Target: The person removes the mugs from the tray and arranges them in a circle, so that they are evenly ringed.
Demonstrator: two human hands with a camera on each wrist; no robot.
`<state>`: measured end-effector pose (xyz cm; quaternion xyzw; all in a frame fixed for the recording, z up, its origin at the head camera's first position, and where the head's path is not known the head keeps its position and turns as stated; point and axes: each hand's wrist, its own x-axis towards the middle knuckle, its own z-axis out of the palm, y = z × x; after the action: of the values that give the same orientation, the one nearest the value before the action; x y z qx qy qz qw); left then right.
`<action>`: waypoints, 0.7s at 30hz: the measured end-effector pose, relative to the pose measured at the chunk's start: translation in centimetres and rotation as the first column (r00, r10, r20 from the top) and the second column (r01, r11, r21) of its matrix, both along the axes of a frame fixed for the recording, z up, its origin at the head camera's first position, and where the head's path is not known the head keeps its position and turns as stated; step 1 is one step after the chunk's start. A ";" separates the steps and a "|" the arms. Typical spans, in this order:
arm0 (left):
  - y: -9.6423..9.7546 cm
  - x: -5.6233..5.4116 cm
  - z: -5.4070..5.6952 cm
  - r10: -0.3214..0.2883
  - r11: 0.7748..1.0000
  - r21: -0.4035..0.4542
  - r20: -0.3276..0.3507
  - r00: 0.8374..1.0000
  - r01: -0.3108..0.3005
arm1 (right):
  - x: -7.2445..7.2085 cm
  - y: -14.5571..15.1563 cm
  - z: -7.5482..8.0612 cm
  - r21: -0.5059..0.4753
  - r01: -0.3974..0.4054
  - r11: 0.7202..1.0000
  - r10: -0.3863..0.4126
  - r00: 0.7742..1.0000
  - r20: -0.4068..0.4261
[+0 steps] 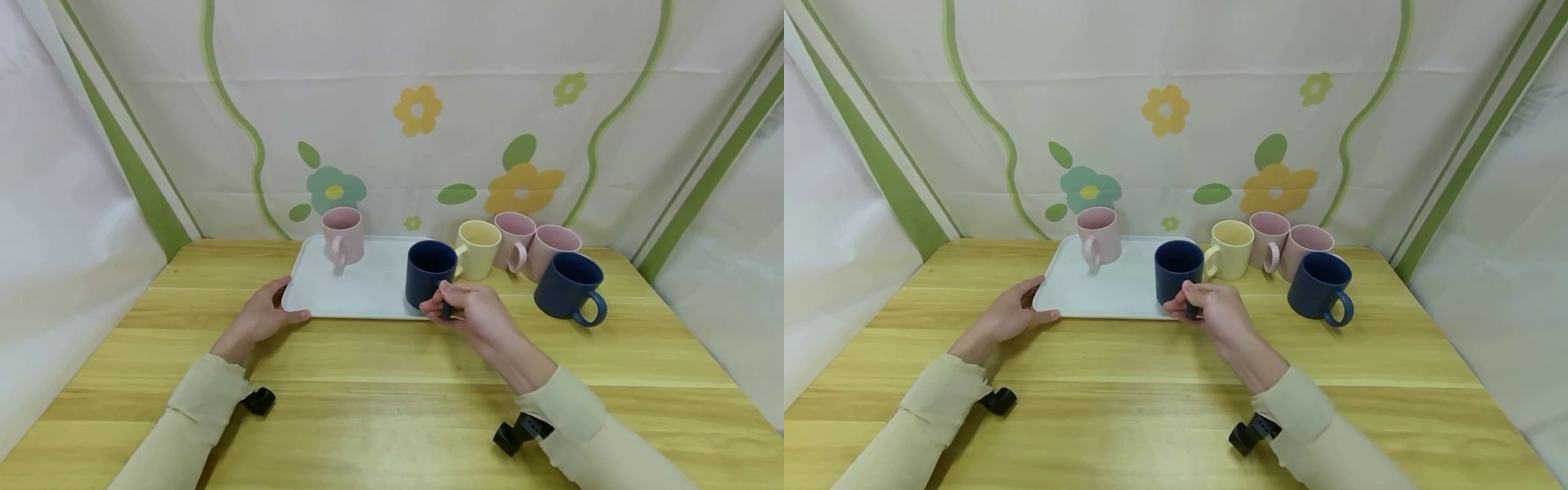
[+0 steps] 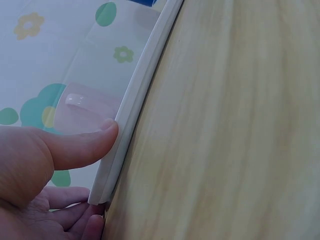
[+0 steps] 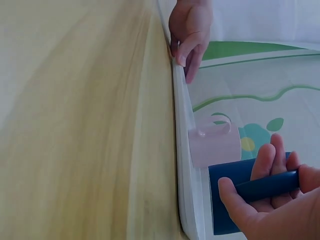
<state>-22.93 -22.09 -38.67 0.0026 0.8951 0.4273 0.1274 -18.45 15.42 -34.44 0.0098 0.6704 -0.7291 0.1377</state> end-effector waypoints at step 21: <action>-0.1 -0.1 -0.1 0.009 1.000 -0.004 -0.002 1.000 -0.009 | 2.2 6.9 -0.7 -0.010 0.083 0.997 -0.082 0.996 0.043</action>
<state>-22.99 -22.16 -38.75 -0.0011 0.8960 0.4261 0.1246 -16.20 22.27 -35.11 0.0524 0.6620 -0.7377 0.1218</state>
